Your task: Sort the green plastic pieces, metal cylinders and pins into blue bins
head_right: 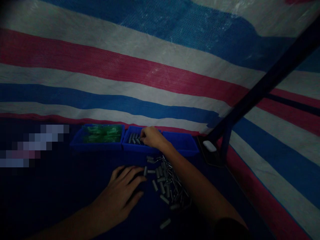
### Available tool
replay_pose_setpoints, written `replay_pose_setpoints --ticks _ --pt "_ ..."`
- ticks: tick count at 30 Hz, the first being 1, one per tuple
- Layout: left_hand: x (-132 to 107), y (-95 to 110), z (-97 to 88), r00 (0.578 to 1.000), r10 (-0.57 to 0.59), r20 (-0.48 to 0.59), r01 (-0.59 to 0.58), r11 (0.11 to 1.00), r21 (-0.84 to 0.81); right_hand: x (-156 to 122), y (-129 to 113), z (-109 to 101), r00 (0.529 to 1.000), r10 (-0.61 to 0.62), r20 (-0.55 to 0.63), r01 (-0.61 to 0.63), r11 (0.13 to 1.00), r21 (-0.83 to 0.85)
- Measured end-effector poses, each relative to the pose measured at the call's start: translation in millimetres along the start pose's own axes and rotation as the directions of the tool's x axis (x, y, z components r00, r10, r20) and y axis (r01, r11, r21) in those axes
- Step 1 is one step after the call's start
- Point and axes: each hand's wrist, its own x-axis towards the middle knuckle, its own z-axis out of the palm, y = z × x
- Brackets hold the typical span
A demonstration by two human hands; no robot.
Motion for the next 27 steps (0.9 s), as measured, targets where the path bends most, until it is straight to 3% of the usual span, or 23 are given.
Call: replay_pose_setpoints --ticks 7,13,20,27 --pt "-1.6 -2.8 1.7 1.0 0.017 -0.017 -0.017 1.0 -0.001 -1.2 3.6 -3.3 0.992 0.021 0.123 -0.017 0.999 -0.036" --pt "-1.4 -2.0 0.3 0.999 0.023 -0.024 -0.023 1.0 0.001 1.6 -5.2 2.3 0.993 -0.029 0.11 0.01 0.985 0.169" --pt "-1.2 -3.0 2.0 0.999 0.024 -0.027 -0.024 1.0 0.004 -5.8 -7.8 4.3 0.998 -0.033 0.045 0.02 0.965 0.26" --pt "-0.5 -5.9 2.9 0.996 0.082 0.038 -0.084 0.994 0.067 -9.2 -8.7 3.6 0.993 -0.114 -0.001 0.114 0.989 0.099"
